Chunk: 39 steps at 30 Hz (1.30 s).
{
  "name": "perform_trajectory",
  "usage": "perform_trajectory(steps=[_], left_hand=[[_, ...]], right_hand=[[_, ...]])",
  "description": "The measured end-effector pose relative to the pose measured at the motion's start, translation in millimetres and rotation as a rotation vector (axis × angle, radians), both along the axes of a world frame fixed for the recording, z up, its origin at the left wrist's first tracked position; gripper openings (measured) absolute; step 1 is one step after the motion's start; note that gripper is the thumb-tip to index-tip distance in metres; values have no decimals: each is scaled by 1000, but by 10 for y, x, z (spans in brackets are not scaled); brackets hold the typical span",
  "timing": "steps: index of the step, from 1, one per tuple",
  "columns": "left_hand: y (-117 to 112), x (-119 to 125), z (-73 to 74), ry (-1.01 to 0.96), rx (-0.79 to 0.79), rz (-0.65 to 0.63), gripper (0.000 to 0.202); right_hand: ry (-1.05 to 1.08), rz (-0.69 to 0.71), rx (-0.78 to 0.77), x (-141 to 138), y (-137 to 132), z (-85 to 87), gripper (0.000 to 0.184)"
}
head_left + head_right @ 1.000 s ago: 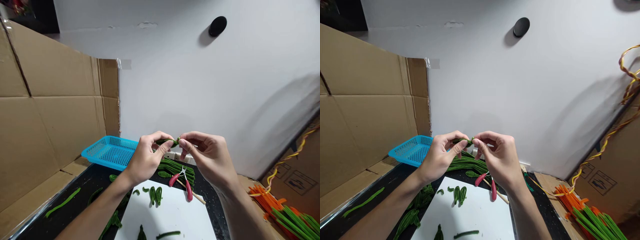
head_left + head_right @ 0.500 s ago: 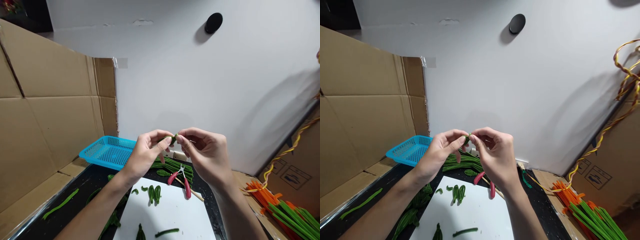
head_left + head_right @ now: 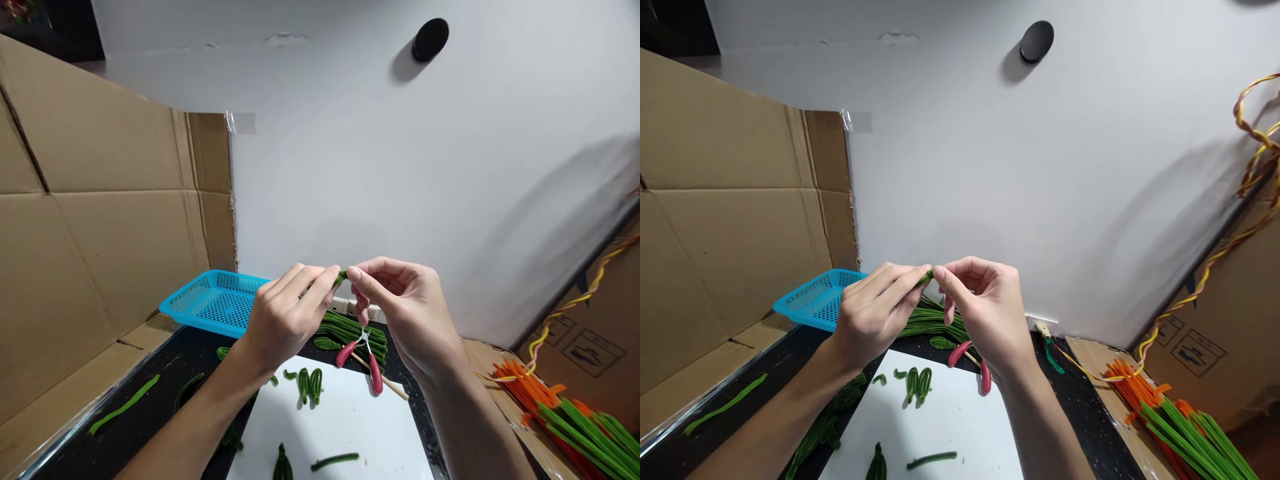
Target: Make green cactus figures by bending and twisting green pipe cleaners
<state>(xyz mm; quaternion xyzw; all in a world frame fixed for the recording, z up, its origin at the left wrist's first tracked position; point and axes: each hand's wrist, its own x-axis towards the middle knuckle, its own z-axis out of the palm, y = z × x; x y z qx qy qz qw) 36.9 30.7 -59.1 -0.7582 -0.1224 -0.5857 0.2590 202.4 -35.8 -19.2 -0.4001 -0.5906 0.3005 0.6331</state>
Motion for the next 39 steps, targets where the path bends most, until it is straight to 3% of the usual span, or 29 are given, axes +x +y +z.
perform_trajectory(steps=[6, 11, 15, 18, 22, 27, 29, 32, 39], left_hand=[[-32, 24, -3, 73, -97, 55, 12], [-111, 55, 5, 50, -383, -139, 19], [-221, 59, 85, -22, -884, -386, 26], [-252, 40, 173, -49, -1246, -716, 28], [-207, -56, 290, -32, -1561, -1087, 30], [-118, -234, 351, 43, -1810, -1325, 30], [-92, -282, 355, 113, -1823, -1346, 31], [-80, -313, 369, 157, -1792, -1274, 31], [-145, -283, 432, 93, -1703, -1135, 35]], right_hand=[[-21, -61, 45, -111, -6, -12, 18], [-92, -177, 138, -205, -23, -54, 12], [-237, -348, 342, -241, -3, -124, 9], [-396, -463, 559, -230, 28, -157, 15], [-561, -467, 760, -191, 39, -163, 21], [-620, -385, 858, -185, 14, -162, 21], [-653, -362, 896, -188, 12, -165, 21], [-674, -339, 919, -190, 27, -172, 19], [-574, -337, 876, -190, 57, -194, 22]])
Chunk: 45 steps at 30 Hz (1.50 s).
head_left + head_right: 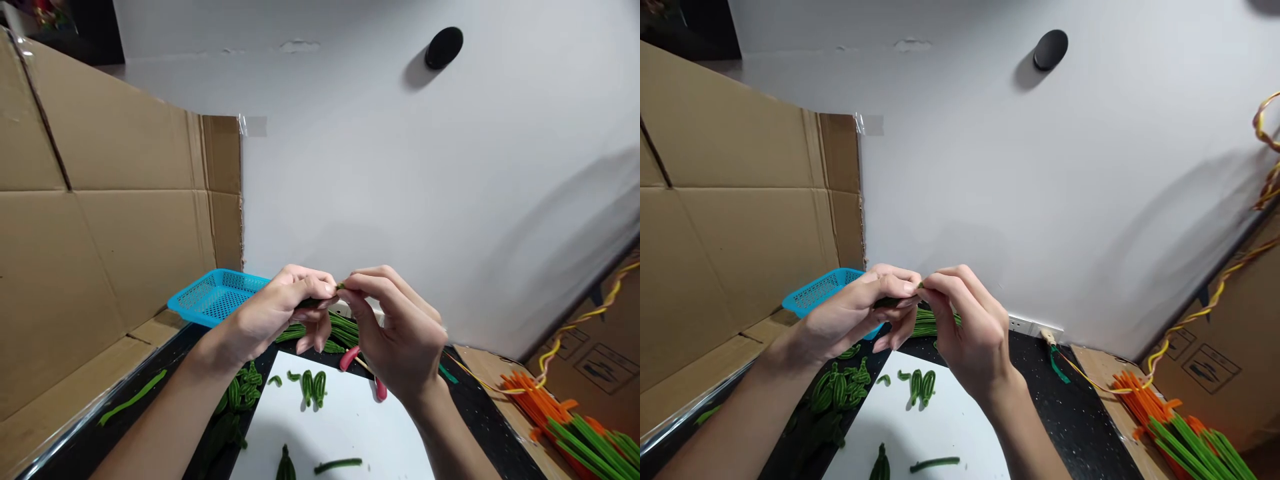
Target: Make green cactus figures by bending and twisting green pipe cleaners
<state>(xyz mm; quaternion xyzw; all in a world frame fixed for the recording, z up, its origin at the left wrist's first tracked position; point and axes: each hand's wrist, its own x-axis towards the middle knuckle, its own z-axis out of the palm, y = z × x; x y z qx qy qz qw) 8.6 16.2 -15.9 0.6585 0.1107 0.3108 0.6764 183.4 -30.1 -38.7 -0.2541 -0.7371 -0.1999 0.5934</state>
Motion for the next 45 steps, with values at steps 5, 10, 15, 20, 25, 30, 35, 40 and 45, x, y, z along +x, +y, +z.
perform_trajectory(steps=[5, 10, 15, 20, 25, 30, 35, 40, 45], left_hand=[[92, -6, -34, 77, -82, -110, 40], [240, -66, -87, 97, -200, -286, 44], [163, -181, -21, 149, 27, -125, 41], [-25, -189, 77, 133, 217, 11, 23], [-65, -76, 26, -32, 499, 360, 22], [-33, -29, -47, 8, 910, 631, 4], [-32, -65, -85, 65, 1292, 720, 3], [-72, -44, -93, 55, 1301, 728, 11], [-156, -4, -98, -76, 1182, 736, 9]], right_hand=[[-161, -7, -119, 57, -51, 48, 25], [-389, -66, -54, 84, -54, 105, 33], [-219, -70, -142, 27, -68, 82, 19], [257, 68, -435, 20, -95, 96, 8], [503, 276, -648, 22, -59, 126, 16], [545, 367, -749, -15, -68, 127, 19], [545, 355, -791, -26, -105, 180, 23], [484, 426, -822, -6, -143, 239, 20], [391, 456, -699, -2, -240, 257, 16]])
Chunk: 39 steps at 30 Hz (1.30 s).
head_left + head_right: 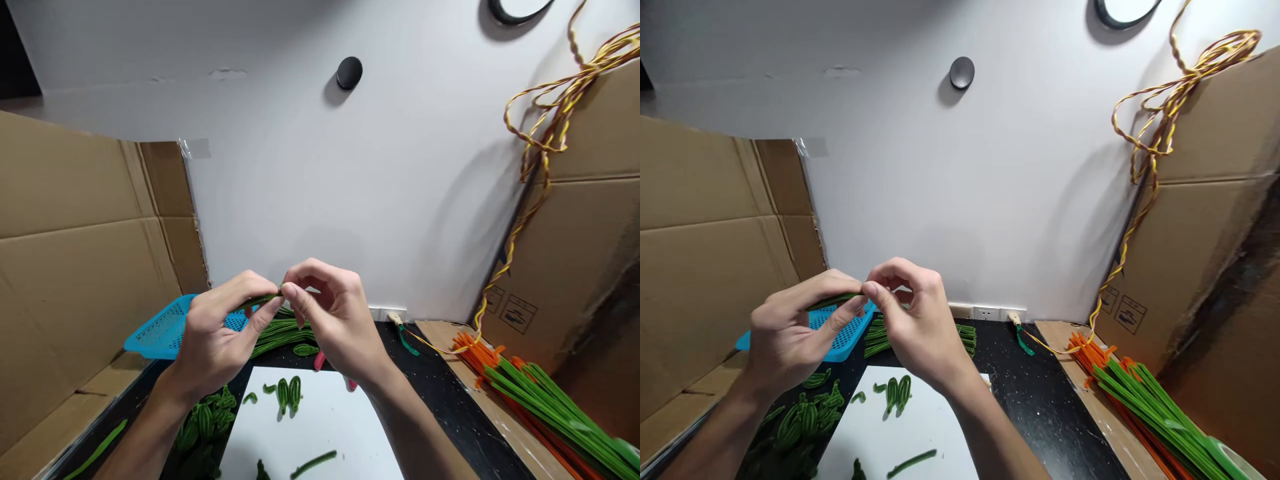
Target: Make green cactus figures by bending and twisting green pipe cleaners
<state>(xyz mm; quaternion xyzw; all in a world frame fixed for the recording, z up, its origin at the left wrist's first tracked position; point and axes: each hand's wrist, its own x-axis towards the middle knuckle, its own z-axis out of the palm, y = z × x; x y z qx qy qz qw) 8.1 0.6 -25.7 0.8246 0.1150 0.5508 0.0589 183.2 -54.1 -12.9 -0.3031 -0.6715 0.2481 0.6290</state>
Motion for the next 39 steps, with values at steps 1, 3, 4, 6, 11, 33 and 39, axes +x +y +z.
perform_trajectory(steps=[1, 3, 4, 6, 11, 33, 39], left_hand=[[-14, 8, -10, -22, -40, -32, 9], [-34, 31, -46, -66, -145, -108, 9], [-40, 48, -71, -93, -208, -155, 9], [-46, 92, -127, -166, -353, -266, 9], [-14, 195, -198, -307, -571, -477, 9], [-15, 297, -127, -323, -1102, -927, 25], [-2, 272, -97, -329, -1009, -838, 18]], right_hand=[[-17, -17, 28, -2, -21, 3, 15], [-27, -20, 55, -6, -56, 14, 17], [-15, -1, 52, -6, -67, 23, 19], [29, 50, 32, -4, -77, 43, 25], [80, 113, -63, 13, -60, 74, 30], [217, 271, 46, 12, 155, -107, 12], [208, 248, -26, 78, 165, -109, 10]])
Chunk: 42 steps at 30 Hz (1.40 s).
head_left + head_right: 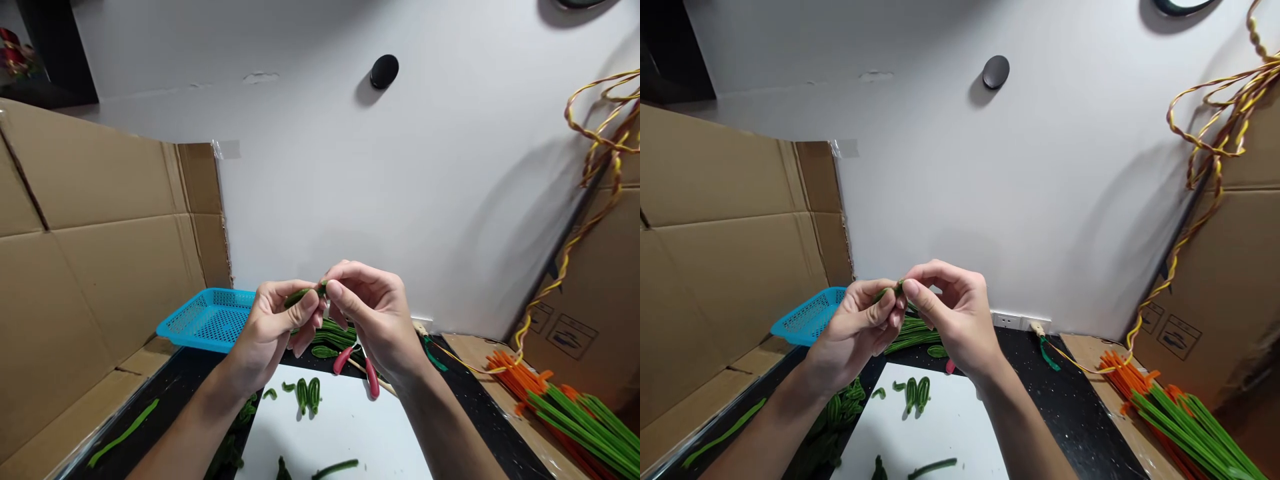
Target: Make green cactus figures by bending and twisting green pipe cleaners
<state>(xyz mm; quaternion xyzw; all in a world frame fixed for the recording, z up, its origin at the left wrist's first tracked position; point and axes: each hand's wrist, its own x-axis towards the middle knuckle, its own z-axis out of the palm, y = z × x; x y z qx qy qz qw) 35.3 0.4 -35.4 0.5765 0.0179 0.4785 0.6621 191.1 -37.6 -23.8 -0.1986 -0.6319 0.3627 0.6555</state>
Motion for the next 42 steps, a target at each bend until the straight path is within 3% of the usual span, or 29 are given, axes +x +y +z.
perform_trajectory(steps=[6, 9, 12, 16, 19, 24, 26, 32, 37, 42], left_hand=[[-7, 9, 22, -2, -8, -34, 16], [-15, -1, 22, -4, 2, -15, 18], [-6, -16, 6, 26, 69, 88, 19], [-3, -24, -4, 86, 160, 214, 19], [-36, -24, 25, 86, 63, 74, 25], [-80, -51, 79, 84, -238, -366, 28], [-87, -66, 91, 64, -277, -420, 26], [-134, -81, 138, -8, -265, -259, 27], [-152, -42, 135, 22, -189, -171, 32], [-140, 7, 94, 59, -79, 4, 34]], right_hand=[[-11, -37, 48, 31, -17, 19, 20], [-61, -114, 85, 34, -42, 35, 14], [-110, -209, 103, 36, -69, 53, 3], [-162, -307, 187, 33, -84, 48, 10], [-180, -340, 325, 20, -86, 22, 16], [-263, -417, 543, -2, -125, 9, 25], [-305, -453, 599, 11, -160, 26, 25], [-493, -408, 499, 80, -246, 112, 33], [-380, -506, 521, 13, -205, 78, 32], [-323, -509, 440, -33, -175, 34, 30]])
